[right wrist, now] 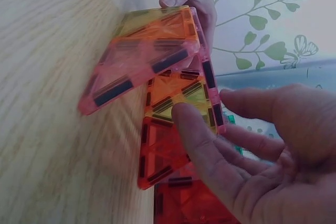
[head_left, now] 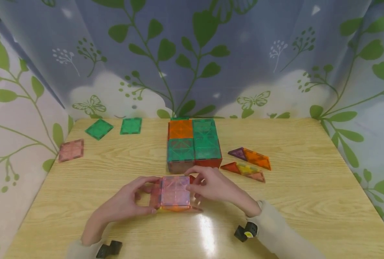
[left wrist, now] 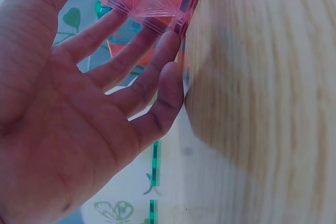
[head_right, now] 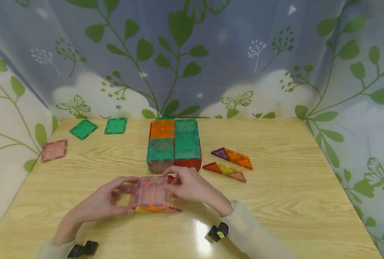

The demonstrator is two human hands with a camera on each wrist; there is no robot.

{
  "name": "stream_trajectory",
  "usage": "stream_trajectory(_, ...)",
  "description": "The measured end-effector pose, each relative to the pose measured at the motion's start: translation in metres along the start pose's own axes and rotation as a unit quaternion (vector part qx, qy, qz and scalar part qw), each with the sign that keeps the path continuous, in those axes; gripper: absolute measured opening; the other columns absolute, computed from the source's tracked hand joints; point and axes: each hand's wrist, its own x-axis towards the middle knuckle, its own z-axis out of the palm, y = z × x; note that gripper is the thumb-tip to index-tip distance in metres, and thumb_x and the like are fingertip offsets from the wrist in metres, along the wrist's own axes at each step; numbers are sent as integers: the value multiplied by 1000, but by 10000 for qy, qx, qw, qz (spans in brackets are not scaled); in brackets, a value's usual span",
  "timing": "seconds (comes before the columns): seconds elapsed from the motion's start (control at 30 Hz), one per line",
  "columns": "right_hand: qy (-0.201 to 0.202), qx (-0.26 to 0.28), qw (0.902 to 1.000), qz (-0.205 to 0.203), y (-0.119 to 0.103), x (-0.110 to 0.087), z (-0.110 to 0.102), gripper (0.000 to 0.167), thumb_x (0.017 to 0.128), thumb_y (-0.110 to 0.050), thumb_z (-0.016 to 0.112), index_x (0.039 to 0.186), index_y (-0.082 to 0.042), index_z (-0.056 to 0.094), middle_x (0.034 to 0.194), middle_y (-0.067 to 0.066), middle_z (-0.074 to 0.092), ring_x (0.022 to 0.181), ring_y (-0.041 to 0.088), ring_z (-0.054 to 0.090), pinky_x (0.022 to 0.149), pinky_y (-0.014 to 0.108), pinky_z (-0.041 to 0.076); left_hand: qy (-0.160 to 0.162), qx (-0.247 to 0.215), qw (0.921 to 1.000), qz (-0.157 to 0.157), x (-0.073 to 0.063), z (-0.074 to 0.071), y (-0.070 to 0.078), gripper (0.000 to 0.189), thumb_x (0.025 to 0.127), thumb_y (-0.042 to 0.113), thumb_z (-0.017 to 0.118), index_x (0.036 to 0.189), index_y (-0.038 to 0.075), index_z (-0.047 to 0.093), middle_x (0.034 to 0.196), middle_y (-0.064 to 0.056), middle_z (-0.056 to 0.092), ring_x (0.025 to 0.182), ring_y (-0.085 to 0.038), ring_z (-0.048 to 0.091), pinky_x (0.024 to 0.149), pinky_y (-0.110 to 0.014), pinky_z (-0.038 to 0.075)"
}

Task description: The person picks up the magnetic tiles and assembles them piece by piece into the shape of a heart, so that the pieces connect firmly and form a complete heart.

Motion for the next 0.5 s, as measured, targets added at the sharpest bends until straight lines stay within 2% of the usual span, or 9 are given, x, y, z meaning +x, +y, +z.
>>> stream_trajectory(0.13,146,-210,9996,-85,2,-3,0,35,97,-26,71,130,-16,65,97,2,76,86,13,72,66,25,57,22,-4,10000,-12,0,0,1,81,76,38,91,146,30,51,128,4,67,112,-17,65,82,-26,49)
stream_trajectory(0.23,244,-161,9994,-169,3,-5,1,35,96,-26,72,130,-19,65,100,2,76,88,12,72,70,25,58,34,13,10000,-27,0,0,1,81,76,39,91,146,30,51,126,4,68,111,-17,65,82,-26,48)
stream_trajectory(0.37,234,2,9982,-554,5,-8,4,37,95,-20,74,131,-18,66,103,4,77,88,12,73,75,26,60,-25,4,10000,-43,-1,-1,-2,80,77,40,90,146,32,51,127,5,68,113,-17,65,84,-27,49)
stream_trajectory(0.5,179,79,9965,-817,8,-11,9,35,94,-17,74,129,-14,69,104,6,77,85,11,73,77,26,61,-65,-96,9999,-114,-4,-12,-7,73,83,38,86,147,29,52,135,2,65,118,-21,63,88,-28,52)
